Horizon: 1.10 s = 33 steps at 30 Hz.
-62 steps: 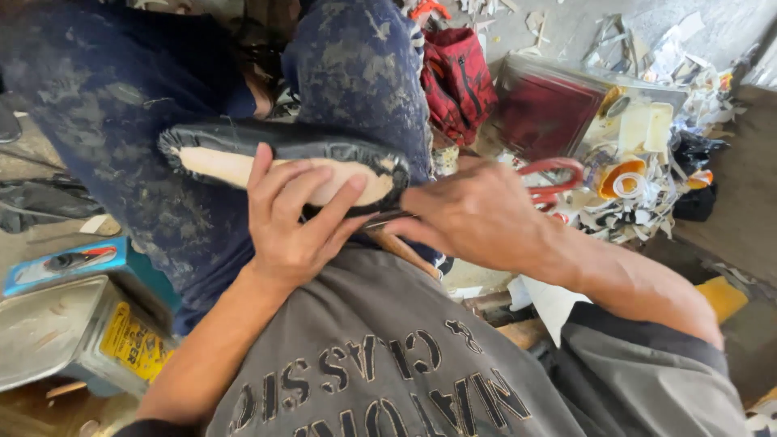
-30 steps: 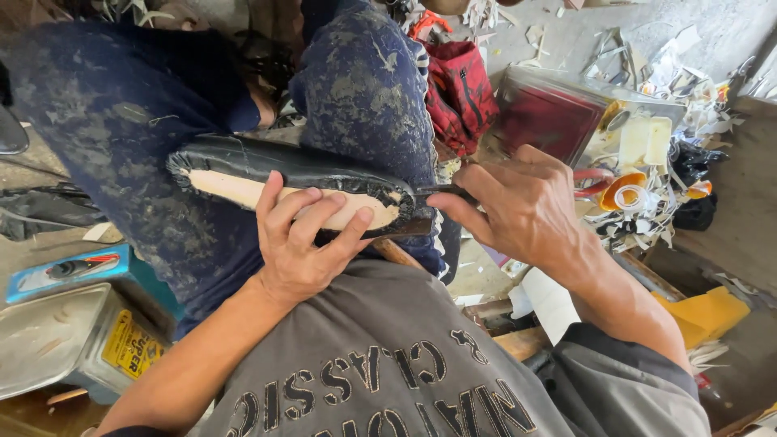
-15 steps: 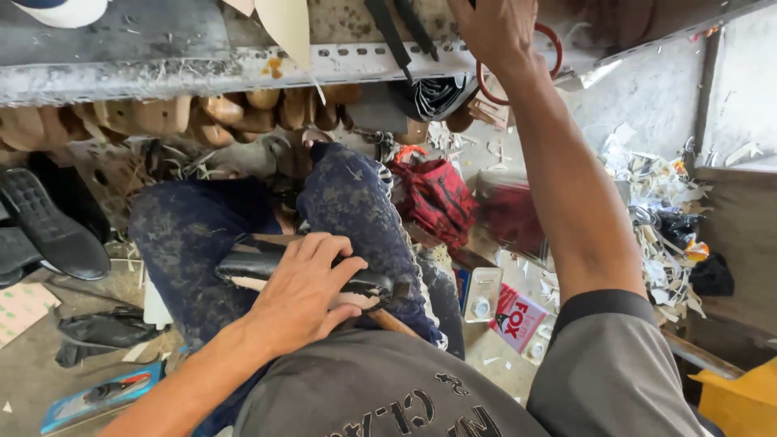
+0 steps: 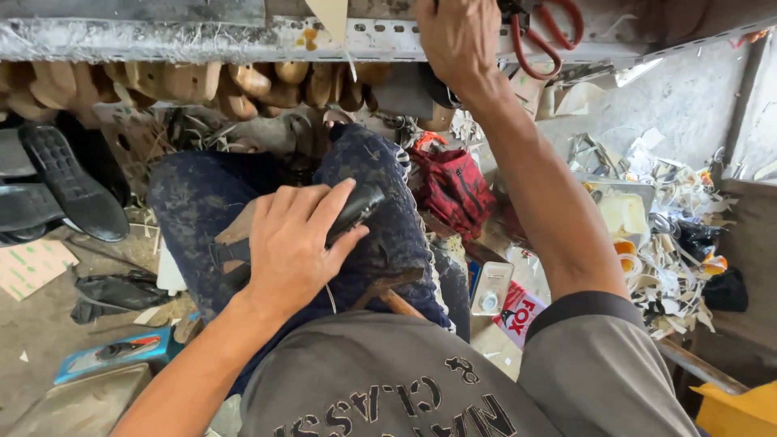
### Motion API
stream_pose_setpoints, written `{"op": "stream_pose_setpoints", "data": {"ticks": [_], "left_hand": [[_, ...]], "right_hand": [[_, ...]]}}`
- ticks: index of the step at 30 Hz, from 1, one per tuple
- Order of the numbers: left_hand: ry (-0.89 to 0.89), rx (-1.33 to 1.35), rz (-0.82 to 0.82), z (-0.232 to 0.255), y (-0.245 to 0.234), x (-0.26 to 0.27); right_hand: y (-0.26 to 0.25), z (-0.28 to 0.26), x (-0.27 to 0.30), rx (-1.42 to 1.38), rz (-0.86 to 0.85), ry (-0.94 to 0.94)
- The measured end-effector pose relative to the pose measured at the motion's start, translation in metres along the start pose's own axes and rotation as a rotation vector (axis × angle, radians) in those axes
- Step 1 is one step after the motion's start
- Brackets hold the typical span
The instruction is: The person is lasting a shoe, using pliers to pull the leather upper over the last and a knife to trim excess material.
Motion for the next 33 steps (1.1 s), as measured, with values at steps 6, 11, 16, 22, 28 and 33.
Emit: {"op": "stream_pose_setpoints", "data": {"ticks": [6, 11, 16, 22, 28, 33], "left_hand": [[-0.061, 0.102, -0.049, -0.004, 0.02, 0.001], [-0.058, 0.198, -0.003, 0.002, 0.014, -0.004], [-0.033, 0.17, 0.006, 0.007, 0.013, -0.006], [-0.01, 0.182, 0.012, 0.008, 0.01, -0.007], [0.006, 0.193, -0.011, 0.008, 0.009, -0.008], [0.018, 0.181, -0.019, 0.008, 0.01, -0.009]], "right_hand": [[-0.106, -0.033, 0.035, -0.618, -0.78, 0.735], [-0.149, -0.077, 0.135, -1.092, -1.275, 1.022], [-0.178, -0.118, 0.177, -1.219, -1.563, 1.135], [-0.18, -0.134, 0.183, -1.302, -1.698, 1.144], [-0.178, -0.133, 0.184, -1.294, -1.666, 1.199], [-0.178, -0.137, 0.164, -1.004, -1.686, 0.964]]}}
Point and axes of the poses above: each hand's wrist, its own x-axis away from the middle knuckle, its own y-axis out of the palm, z = x × y, the point moved 9 cm from there along -x, towards the middle knuckle, and after that the axes turned 12 degrees about y, right-handed, at the moved point
